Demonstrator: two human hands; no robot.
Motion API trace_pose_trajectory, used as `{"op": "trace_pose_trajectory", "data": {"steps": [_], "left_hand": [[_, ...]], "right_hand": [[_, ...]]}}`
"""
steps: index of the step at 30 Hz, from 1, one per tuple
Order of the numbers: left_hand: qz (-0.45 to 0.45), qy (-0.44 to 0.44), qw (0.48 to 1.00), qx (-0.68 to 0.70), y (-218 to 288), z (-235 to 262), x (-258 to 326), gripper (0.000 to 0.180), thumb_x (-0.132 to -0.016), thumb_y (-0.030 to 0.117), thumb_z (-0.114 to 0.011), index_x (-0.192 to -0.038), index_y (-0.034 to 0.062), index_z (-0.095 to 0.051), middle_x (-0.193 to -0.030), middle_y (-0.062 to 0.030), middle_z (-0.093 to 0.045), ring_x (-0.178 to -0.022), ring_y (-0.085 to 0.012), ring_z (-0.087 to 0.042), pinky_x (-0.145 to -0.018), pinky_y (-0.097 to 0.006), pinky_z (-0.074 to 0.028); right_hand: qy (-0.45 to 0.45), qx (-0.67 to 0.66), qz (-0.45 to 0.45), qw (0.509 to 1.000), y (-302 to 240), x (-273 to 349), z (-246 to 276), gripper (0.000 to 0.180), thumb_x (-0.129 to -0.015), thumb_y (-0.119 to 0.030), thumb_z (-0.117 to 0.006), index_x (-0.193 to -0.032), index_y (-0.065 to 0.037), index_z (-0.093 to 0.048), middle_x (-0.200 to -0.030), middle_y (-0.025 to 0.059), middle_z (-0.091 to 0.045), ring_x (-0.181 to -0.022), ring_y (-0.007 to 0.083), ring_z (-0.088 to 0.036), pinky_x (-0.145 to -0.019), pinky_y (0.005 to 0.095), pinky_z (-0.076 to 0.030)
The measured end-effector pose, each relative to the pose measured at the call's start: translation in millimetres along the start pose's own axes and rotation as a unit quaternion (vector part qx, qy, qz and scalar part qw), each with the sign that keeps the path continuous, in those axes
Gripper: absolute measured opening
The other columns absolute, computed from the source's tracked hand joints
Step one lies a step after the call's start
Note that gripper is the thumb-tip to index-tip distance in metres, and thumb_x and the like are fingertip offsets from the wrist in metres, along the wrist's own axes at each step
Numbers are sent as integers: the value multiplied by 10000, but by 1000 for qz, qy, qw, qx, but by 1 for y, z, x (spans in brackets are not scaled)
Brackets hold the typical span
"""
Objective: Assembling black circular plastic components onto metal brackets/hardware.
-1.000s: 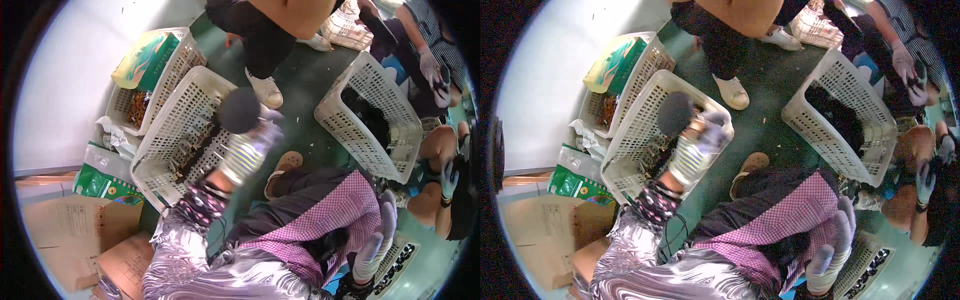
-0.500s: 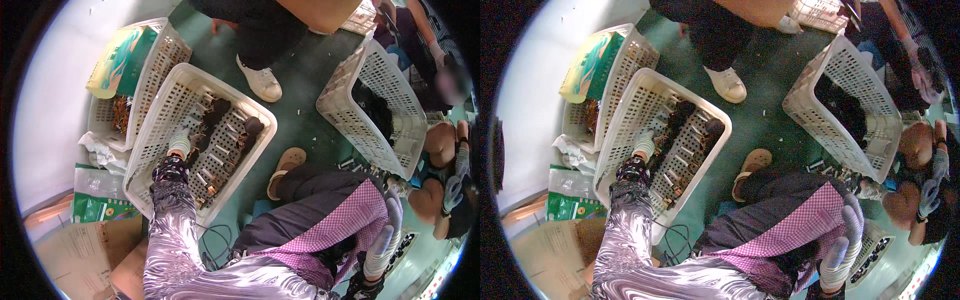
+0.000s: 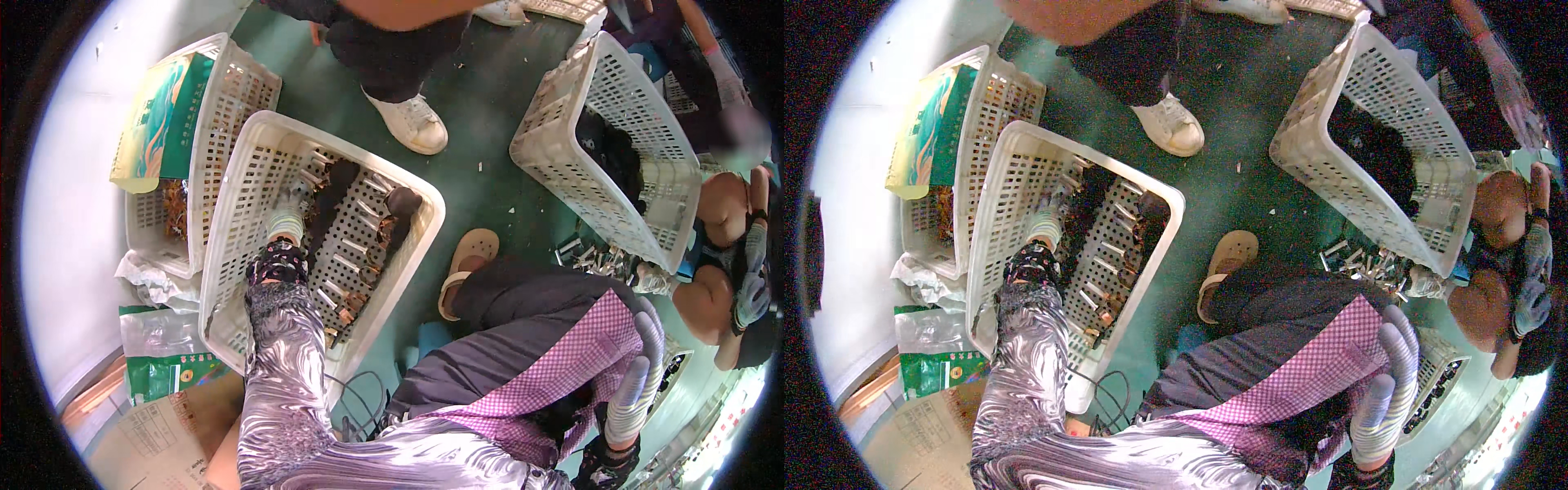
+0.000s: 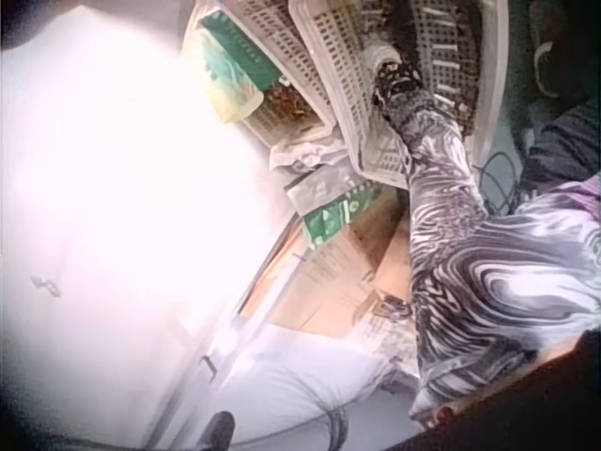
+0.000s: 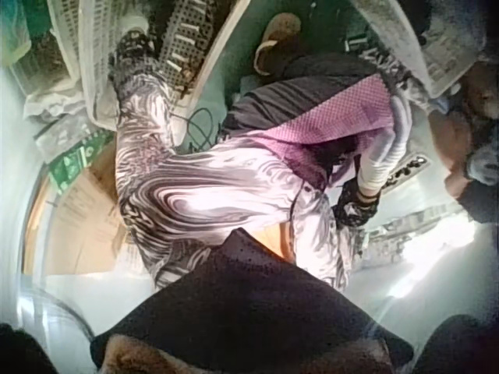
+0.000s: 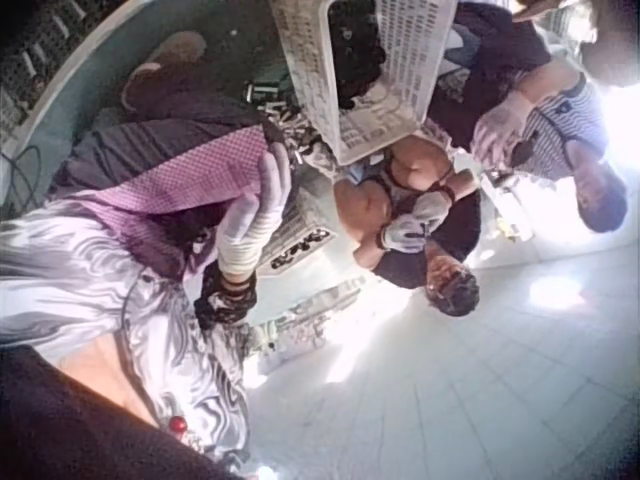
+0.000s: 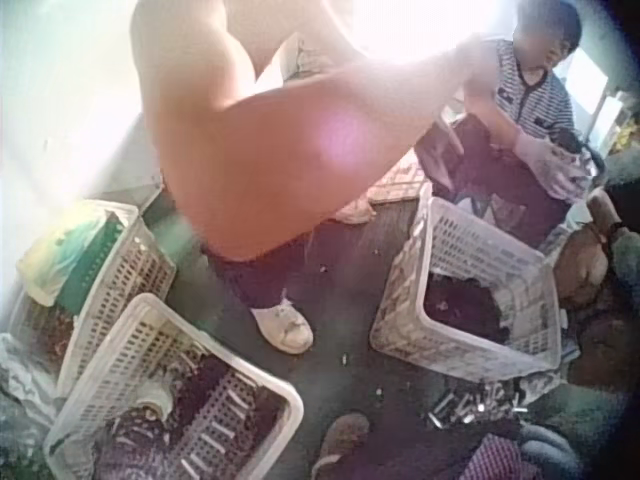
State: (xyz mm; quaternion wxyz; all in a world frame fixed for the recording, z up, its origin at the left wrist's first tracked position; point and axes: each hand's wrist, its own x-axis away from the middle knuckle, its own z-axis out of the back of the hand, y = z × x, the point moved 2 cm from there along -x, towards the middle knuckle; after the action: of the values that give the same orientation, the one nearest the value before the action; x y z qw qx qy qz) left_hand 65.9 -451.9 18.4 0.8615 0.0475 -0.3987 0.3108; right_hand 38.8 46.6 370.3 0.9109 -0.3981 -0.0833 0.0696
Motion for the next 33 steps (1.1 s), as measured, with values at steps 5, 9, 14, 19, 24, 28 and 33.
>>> {"op": "trace_pose_trajectory", "data": {"steps": [5, 9, 14, 19, 24, 28, 33], "left_hand": [[-143, 319, 936, 50, -114, -10, 18, 611, -682, -21, -602, -1255, 160, -494, -1069, -191, -604, -933, -350, -594, -817, -375, -502], [-39, -35, 929, 366, 106, 69, 129, 358, -789, 55, -548, -1142, -4, -561, -992, -186, -638, -786, -363, -606, -744, -399, -510], [-105, 302, 846, 427, -18, 58, 106, 357, -879, 135, -521, -1191, -34, -478, -1115, -169, -576, -937, -289, -579, -839, -342, -470], [-231, 466, 791, 322, 90, 101, 228, 248, -898, 80, -463, -1108, -44, -505, -1070, -179, -561, -969, -281, -556, -890, -398, -432], [-674, 366, 614, 188, 199, 108, 365, 212, -809, 20, -492, -1017, 62, -499, -1021, -124, -531, -1013, -310, -511, -941, -483, -373], [-758, 210, 611, -88, 245, 73, 424, 331, -601, 325, -661, -911, 243, -579, -1000, -32, -554, -987, -351, -478, -958, -596, -267], [-740, 138, 638, -163, 277, 55, 442, 319, -606, 321, -640, -908, 239, -580, -1018, -36, -540, -1032, -363, -467, -963, -597, -260]], "right_hand": [[8, -41, 38, 998, 3, 0, 7, 507, -943, -431, -363, -1233, -30, -471, -1308, 200, -421, -1222, 309, -402, -1032, 424, -292], [125, 134, -10, 983, 19, 6, 58, 502, -933, -387, -374, -1191, 24, -501, -1267, 218, -472, -1193, 319, -442, -1035, 411, -286], [287, -109, -18, 952, 72, -13, 84, 301, -947, -146, -405, -1169, 22, -519, -1109, 82, -573, -1041, 163, -521, -936, 289, -381], [378, -162, -125, 903, 198, 16, 133, 294, -912, -211, -528, -1123, -8, -553, -1000, 37, -585, -926, 120, -533, -847, 248, -428], [265, 0, -281, 922, 351, 34, 100, 288, -845, -233, -551, -1065, -54, -599, -892, 166, -643, -809, 260, -606, -782, 328, -458], [171, 5, -344, 923, 404, 37, 50, 343, -838, -310, -535, -1089, -83, -592, -1014, 179, -625, -941, 355, -584, -822, 382, -454], [90, -32, -430, 898, 423, 28, 16, 386, -849, -345, -491, -1116, -85, -593, -1018, 189, -630, -918, 323, -606, -823, 372, -464]]}}
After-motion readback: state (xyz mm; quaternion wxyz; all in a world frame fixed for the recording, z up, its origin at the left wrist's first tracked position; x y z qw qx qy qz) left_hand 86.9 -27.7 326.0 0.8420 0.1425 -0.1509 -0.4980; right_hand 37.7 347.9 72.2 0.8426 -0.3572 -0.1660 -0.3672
